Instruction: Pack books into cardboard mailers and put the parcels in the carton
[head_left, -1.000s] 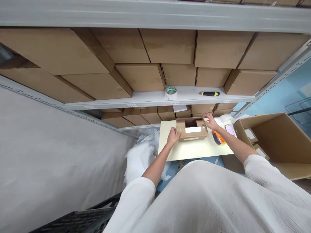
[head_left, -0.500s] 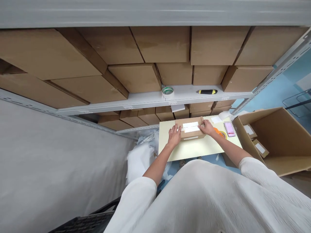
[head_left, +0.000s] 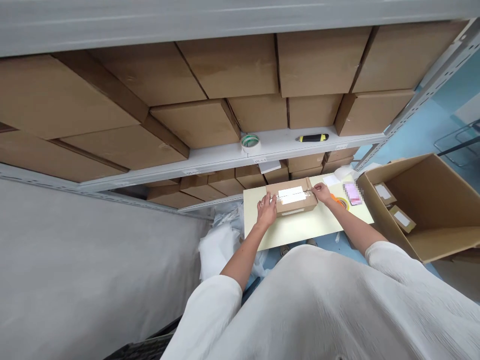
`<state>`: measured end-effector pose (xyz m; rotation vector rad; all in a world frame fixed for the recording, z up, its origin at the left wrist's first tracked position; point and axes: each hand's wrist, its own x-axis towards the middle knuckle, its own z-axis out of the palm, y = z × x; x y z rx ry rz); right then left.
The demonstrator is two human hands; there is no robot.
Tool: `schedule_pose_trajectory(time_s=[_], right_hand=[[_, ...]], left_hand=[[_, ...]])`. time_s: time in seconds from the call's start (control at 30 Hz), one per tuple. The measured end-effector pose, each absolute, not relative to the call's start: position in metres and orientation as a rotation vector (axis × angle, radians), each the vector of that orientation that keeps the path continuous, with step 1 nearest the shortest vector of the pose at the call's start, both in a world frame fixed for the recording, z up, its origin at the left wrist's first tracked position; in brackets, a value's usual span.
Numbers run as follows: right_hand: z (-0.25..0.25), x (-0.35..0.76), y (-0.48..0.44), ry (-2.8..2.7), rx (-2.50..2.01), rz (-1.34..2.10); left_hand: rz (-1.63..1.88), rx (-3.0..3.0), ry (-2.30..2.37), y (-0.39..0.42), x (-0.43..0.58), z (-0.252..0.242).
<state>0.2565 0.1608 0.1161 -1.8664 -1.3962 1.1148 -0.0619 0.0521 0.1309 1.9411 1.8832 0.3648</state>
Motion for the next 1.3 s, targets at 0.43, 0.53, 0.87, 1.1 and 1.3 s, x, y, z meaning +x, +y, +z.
schedule_pose_trajectory(time_s=[0.43,0.53,0.87,1.1,1.3], right_hand=[[0.063,0.377,0.080,-1.730,-2.212,0.820],[0.054,0.376,0.079,-1.855,-2.266,0.798],[0.034,0.374,0.082,-1.766,-2.259,0.964],[0.051,0.384,0.087,-1.747,-2.226,0.859],[0.116,0.401,0.111,-1.670,-1.966,1.107]], left_hand=[[0.290,2.058,1.913,0.053,-0.057,0.141],[0.243,2.069,1.913,0.051,-0.053,0.146],[0.148,2.054,1.971,0.051,-0.048,0.147],[0.165,2.047,1.973,0.054,-0.050,0.143],[0.242,2.039,1.960,0.056,-0.052,0.137]])
